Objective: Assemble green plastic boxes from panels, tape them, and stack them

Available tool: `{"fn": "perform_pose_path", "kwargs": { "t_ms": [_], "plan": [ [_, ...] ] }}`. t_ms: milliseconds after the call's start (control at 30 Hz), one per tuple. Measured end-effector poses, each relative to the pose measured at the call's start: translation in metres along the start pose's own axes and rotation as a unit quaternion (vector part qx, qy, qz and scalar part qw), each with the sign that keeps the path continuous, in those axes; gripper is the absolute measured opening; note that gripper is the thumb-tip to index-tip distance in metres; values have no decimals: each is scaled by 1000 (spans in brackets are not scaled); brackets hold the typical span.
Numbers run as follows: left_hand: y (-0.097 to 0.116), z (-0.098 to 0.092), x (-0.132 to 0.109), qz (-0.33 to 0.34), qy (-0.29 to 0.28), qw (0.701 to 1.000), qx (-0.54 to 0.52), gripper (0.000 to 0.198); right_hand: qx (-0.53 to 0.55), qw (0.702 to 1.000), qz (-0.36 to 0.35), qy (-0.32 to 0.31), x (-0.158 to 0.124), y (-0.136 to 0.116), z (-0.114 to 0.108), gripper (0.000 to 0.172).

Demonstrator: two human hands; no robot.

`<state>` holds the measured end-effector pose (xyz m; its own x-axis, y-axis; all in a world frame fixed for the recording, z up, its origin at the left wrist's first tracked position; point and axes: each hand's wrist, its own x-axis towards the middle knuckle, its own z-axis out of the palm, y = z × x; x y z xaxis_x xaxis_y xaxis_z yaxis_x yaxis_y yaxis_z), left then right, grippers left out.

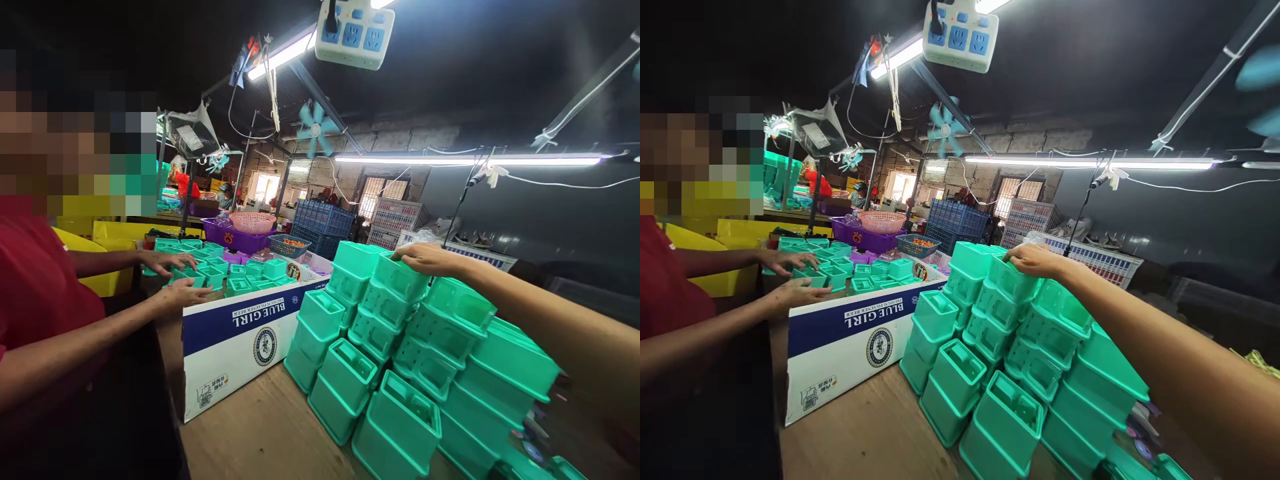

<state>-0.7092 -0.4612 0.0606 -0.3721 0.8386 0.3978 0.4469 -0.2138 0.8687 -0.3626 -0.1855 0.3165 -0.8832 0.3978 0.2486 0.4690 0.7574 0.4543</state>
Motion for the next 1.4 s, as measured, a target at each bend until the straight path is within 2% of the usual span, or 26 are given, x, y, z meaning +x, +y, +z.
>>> {"fn": "perform_pose_path", "kwargs": {
  "t_ms": [67, 167, 267, 400, 500, 600, 633, 667, 700, 733, 767, 800, 900, 1067, 1167, 1300, 1400],
  "plan": [
    [-2, -25, 6, -10, 31, 999, -12, 29, -5, 1000, 17, 0, -3, -4, 0, 36],
    [-5, -52, 18, -21, 69, 997, -35, 40, -24, 999, 38, 2, -5, -10, 1, 33],
    [-1, -56, 27, -29, 81, 994, -59, 24, -49, 997, 63, 6, -6, -17, 4, 25],
    [15, -43, 33, -38, 82, 991, -95, 21, -65, 994, 86, 4, -9, -24, 6, 27],
    [25, -11, 29, -50, 73, 989, -121, 26, -77, 993, 87, 0, -13, -27, 7, 26],
    [22, 51, 16, -65, 51, 986, -147, 37, -97, 992, 85, 2, -17, -28, 7, 24],
    [19, 75, 11, -71, 42, 985, -154, 29, -104, 991, 84, 4, -18, -28, 8, 23],
    [14, 99, 5, -81, 35, 983, -159, 13, -110, 990, 84, 7, -19, -28, 9, 23],
    [9, 121, 0, -80, 26, 983, -165, 35, -116, 990, 85, 9, -19, -28, 10, 23],
    [3, 140, -6, -86, 22, 982, -167, 33, -120, 989, 87, 10, -20, -28, 11, 23],
    [-3, 155, -11, -84, 13, 982, -168, 50, -122, 988, 90, 9, -21, -28, 12, 23],
    [-10, 167, -15, -85, 12, 982, -169, 50, -124, 988, 93, 8, -21, -29, 13, 23],
    [-27, 184, -27, -84, 6, 982, -167, 48, -128, 986, 107, -1, -22, -30, 14, 26],
    [-45, 191, -43, -83, 5, 985, -154, 44, -141, 984, 108, -11, -21, -31, 6, 36],
    [-49, 200, -52, -80, 3, 987, -142, 48, -153, 983, 104, -16, -19, -31, 2, 32],
    [-47, 218, -60, -76, -10, 989, -125, 34, -171, 980, 104, -22, -17, -33, 0, 32],
    [-42, 231, -65, -75, -24, 991, -111, 47, -184, 977, 103, -23, -16, -36, -1, 30]
  ]
}}
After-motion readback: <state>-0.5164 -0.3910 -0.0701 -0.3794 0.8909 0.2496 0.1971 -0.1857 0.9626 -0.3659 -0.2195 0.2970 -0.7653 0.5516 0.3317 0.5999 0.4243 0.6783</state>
